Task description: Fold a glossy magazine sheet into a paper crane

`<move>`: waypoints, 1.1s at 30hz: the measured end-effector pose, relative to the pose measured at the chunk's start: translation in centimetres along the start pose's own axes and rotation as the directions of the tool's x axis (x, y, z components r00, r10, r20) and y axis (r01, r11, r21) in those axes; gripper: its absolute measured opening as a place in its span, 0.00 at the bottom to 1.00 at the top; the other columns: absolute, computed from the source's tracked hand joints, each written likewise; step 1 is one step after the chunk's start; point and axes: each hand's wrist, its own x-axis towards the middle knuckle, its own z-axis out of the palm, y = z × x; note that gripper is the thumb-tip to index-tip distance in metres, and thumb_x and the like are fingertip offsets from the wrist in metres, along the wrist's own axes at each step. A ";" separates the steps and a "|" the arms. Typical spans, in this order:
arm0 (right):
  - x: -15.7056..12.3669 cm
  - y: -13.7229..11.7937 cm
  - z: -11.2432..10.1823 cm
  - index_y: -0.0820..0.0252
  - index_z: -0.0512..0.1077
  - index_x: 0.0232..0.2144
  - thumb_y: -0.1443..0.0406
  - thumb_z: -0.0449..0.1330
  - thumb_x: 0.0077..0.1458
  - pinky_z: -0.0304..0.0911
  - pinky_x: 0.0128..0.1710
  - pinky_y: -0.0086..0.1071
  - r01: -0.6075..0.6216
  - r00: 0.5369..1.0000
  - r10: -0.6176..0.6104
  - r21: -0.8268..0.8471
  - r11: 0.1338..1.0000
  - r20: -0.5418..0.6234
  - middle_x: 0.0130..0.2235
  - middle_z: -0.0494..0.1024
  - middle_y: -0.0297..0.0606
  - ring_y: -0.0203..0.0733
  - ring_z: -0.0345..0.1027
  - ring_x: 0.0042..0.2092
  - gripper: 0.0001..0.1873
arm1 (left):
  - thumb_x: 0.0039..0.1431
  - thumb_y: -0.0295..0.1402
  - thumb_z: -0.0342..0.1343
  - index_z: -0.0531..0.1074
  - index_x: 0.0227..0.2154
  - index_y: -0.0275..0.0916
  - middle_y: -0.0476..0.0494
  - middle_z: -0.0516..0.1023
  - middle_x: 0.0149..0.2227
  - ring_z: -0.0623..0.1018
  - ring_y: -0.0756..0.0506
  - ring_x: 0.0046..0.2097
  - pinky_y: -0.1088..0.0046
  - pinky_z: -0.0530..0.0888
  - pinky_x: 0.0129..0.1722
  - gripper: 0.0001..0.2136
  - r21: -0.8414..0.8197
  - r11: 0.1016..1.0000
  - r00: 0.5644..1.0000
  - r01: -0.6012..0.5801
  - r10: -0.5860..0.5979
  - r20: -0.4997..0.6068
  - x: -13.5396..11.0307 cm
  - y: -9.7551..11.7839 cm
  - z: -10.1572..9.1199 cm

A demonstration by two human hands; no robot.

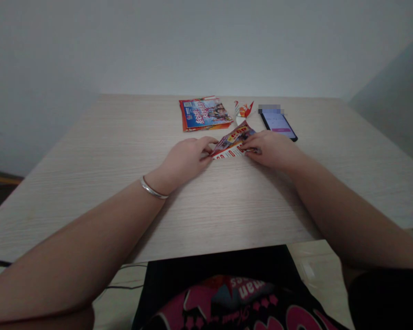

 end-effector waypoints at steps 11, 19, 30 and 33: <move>0.2 -0.5 0.4 0.57 0.83 0.41 0.69 0.58 0.62 0.71 0.48 0.44 0.052 0.997 -0.055 -0.049 0.997 -0.061 0.46 0.86 0.44 0.52 0.77 0.47 0.13 | 0.70 0.34 0.50 0.79 0.50 0.40 0.39 0.83 0.53 0.77 0.36 0.58 0.53 0.72 0.62 0.14 0.335 0.858 0.918 -0.389 0.390 0.068 0.1 0.3 -2.1; 1.0 -1.3 1.7 0.57 0.82 0.48 0.71 0.56 0.63 0.67 0.53 0.42 0.313 0.944 -0.289 0.155 0.937 -0.161 0.49 0.84 0.43 0.48 0.74 0.50 0.17 | 0.68 0.33 0.52 0.79 0.54 0.39 0.38 0.83 0.54 0.78 0.36 0.57 0.52 0.71 0.61 0.16 0.360 0.827 0.900 -0.433 0.379 0.214 -0.3 0.7 -1.2; 1.4 -2.6 1.9 0.59 0.82 0.46 0.70 0.56 0.63 0.65 0.47 0.41 0.316 0.938 -0.305 0.040 0.948 -0.165 0.44 0.84 0.46 0.49 0.73 0.45 0.16 | 0.69 0.31 0.50 0.77 0.57 0.37 0.36 0.80 0.59 0.78 0.37 0.60 0.55 0.71 0.61 0.18 0.352 0.843 0.911 -0.406 0.344 0.228 -0.4 1.2 -1.2; 1.5 -2.6 2.1 0.59 0.81 0.48 0.70 0.56 0.62 0.65 0.47 0.42 0.324 0.932 -0.314 0.031 0.945 -0.181 0.43 0.84 0.46 0.50 0.73 0.44 0.17 | 0.69 0.31 0.49 0.77 0.56 0.34 0.35 0.81 0.58 0.78 0.37 0.59 0.56 0.71 0.62 0.18 0.344 0.840 0.904 -0.420 0.356 0.235 -0.3 0.8 -0.9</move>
